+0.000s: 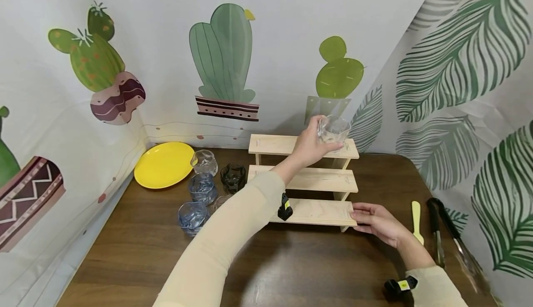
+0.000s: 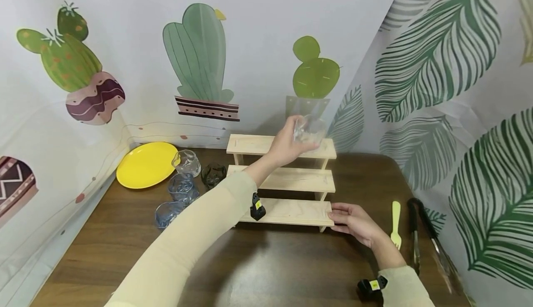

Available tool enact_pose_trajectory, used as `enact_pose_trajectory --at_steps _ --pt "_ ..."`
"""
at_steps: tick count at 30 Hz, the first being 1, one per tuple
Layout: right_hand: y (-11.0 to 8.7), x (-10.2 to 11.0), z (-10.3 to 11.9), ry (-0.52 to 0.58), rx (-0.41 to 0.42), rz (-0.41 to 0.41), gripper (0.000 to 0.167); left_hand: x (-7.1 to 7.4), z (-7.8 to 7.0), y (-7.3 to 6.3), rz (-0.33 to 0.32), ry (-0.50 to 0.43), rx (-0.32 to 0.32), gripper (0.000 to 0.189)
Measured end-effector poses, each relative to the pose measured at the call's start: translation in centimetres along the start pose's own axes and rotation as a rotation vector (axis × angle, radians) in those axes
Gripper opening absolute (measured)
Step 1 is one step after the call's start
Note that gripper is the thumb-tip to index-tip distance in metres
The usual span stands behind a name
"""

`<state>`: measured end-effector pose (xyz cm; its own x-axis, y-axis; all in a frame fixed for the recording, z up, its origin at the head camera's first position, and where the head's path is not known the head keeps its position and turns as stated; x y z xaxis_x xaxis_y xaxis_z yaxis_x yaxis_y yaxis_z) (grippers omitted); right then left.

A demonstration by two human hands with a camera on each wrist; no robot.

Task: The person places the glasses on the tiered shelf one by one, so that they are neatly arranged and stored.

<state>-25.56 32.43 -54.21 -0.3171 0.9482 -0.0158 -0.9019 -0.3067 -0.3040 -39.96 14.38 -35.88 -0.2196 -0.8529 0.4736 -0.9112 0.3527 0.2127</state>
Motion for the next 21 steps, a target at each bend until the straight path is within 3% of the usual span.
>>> enact_pose_trajectory --at_steps 10,15,21 --pt "0.1 0.0 -0.1 -0.003 0.000 0.000 0.066 0.0 -0.3 0.0 0.062 0.032 0.022 0.102" --pt "0.1 -0.1 -0.1 -0.001 0.000 0.000 0.066 1.6 -0.7 -0.4 0.021 0.012 -0.016 0.111" --pt "0.1 0.0 -0.1 0.001 -0.004 0.001 0.067 4.2 -1.1 -1.5 -0.019 -0.007 -0.060 0.107"
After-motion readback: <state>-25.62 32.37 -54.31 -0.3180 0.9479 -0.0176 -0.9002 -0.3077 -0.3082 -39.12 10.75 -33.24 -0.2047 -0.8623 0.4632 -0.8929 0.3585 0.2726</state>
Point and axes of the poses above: each hand's wrist, its own y-axis towards the middle knuckle, its own x-axis out of the back of the hand, z = x × y, the point moved 10 cm from there along y, towards the middle knuckle, and after that the axes turned 2 degrees about x, right-handed, at the moved point
